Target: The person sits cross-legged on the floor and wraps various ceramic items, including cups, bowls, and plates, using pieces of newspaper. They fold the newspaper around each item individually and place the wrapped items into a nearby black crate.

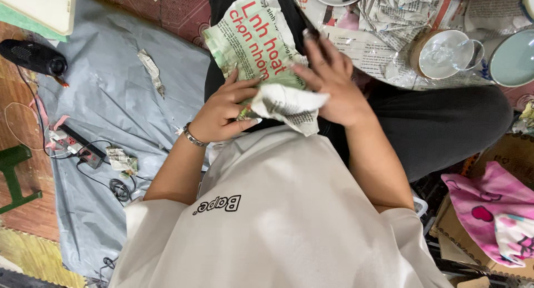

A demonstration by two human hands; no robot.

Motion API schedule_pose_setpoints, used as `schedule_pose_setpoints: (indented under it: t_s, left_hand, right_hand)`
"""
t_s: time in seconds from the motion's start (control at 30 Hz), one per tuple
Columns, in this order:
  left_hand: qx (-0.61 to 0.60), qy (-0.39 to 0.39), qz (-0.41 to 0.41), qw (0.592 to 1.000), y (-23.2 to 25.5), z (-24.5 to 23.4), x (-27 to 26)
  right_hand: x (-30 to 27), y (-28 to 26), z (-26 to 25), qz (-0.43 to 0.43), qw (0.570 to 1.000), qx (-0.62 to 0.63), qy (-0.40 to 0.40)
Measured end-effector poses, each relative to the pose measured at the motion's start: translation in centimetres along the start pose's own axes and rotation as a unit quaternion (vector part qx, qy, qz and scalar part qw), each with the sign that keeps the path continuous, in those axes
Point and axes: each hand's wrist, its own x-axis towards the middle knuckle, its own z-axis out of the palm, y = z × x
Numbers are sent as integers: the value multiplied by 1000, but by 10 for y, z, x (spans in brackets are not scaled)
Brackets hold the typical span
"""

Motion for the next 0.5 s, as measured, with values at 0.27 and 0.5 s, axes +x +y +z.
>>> schedule_pose_setpoints:
  t_s: [0.27, 0.5]
  left_hand:
    - [-13, 57, -11, 998, -3, 1, -5]
    - [-131, 236, -240, 933, 4, 33, -8]
  right_hand:
    - [4, -3, 7, -42, 998, 36, 32]
    - [0, 18, 34, -23, 969, 242, 42]
